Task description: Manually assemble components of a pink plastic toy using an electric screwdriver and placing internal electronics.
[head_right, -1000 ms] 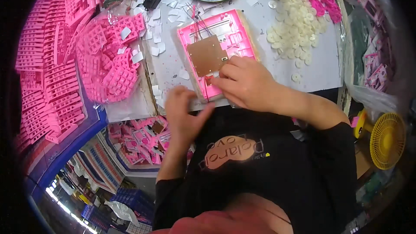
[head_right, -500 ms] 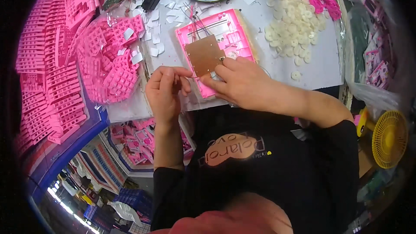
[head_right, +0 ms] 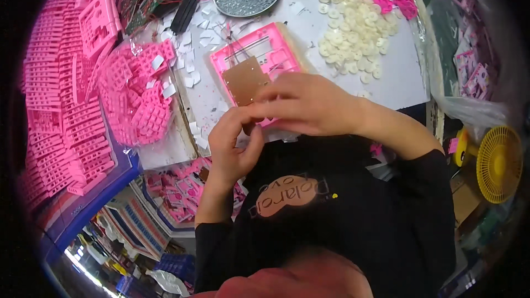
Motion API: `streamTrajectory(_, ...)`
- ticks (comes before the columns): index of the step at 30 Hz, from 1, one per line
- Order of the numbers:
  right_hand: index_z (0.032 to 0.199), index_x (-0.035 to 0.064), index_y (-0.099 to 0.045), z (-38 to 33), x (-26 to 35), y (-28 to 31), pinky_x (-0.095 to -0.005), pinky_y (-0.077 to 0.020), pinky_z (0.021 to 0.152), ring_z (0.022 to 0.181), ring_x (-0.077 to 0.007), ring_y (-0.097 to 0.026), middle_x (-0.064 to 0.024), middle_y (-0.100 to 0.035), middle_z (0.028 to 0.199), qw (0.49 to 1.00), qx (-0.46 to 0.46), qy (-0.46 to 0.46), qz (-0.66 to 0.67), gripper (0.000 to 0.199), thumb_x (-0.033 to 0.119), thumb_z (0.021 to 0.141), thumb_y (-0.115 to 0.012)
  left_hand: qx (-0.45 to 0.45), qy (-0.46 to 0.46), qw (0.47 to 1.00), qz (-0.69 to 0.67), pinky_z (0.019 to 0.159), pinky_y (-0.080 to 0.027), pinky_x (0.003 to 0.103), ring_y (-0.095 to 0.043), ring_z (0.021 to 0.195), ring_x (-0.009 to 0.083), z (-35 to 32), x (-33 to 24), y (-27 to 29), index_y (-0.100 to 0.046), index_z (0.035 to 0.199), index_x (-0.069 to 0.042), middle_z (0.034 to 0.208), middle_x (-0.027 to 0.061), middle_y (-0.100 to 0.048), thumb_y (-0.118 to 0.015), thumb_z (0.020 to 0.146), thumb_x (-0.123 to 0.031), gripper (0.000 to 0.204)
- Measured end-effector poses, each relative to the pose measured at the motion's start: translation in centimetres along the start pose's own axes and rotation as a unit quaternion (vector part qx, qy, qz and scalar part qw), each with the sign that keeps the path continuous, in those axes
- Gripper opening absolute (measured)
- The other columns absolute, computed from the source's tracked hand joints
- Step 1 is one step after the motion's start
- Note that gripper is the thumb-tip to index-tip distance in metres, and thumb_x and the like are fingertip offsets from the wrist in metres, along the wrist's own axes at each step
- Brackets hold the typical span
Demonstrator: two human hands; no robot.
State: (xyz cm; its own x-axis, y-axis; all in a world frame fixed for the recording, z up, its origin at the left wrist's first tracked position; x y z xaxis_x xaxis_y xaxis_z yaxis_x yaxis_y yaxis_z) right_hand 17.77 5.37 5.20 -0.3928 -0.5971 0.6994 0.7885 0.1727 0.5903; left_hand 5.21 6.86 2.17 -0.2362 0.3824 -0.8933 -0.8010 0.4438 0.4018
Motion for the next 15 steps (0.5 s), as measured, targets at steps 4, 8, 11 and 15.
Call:
streamTrajectory(4,0.101,0.0067,-0.071,-1.4,-1.2,0.2,-0.0373,-0.0546,0.071,0.084,-0.0286,-0.067,-0.0079,-0.069,0.096,0.998,-0.004,-0.023,-0.05,0.019,0.013,0.084,-0.076,-0.01,-0.008,1.0,-0.003,0.066,-0.05,0.028,-0.061,0.073,0.0172,1.1,-0.4,-0.1,-0.065,0.1,0.001,0.097,0.0106,-0.066,-0.065,0.079,0.01,0.023)
streamTrajectory(8,0.101,0.0042,-0.069,-3.3,-5.0,1.4,-0.0357,-0.0548,0.069,0.078,-0.0283,-0.067,-0.0101,-0.069,0.091,0.965,-0.062,-0.234,0.104,0.019,0.012,0.084,-0.076,-0.057,-0.082,0.98,0.172,0.074,-0.048,0.033,-0.062,0.081,0.0196,-0.5,0.0,2.1,-0.07,0.103,-0.003,0.1,0.009,-0.065,-0.072,0.078,0.0,0.025)
streamTrajectory(11,0.102,0.0034,-0.068,-4.5,-6.7,0.7,-0.0347,-0.0546,0.069,0.079,-0.0272,-0.068,-0.0106,-0.07,0.092,0.928,-0.056,-0.331,0.161,0.02,0.01,0.084,-0.076,0.028,-0.064,0.951,0.302,0.087,-0.04,0.037,-0.061,0.093,0.0216,-1.5,0.2,0.4,-0.074,0.109,-0.01,0.102,0.0076,-0.065,-0.077,0.078,-0.015,0.032)
streamTrajectory(15,0.104,0.0036,-0.065,-3.3,-4.6,1.0,-0.0373,-0.0537,0.071,0.083,-0.0287,-0.067,-0.0115,-0.067,0.092,0.972,0.03,-0.229,0.031,0.021,0.005,0.085,-0.072,0.046,-0.063,0.917,0.39,0.096,-0.031,0.044,-0.057,0.106,0.0233,-2.5,1.4,-0.9,-0.072,0.12,-0.016,0.117,0.0064,-0.061,-0.081,0.077,-0.03,0.046)
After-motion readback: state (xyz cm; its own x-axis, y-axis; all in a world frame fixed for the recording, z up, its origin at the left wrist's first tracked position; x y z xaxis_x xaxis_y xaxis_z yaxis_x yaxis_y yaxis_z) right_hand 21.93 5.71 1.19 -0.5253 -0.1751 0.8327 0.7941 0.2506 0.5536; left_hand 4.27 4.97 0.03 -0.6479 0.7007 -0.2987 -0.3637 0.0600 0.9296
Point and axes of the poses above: each hand's wrist, its own z-axis towards the middle knuckle, its own y-axis out of the back of the hand, x = y × z, the point moved 10 cm from there along z, towards the middle knuckle
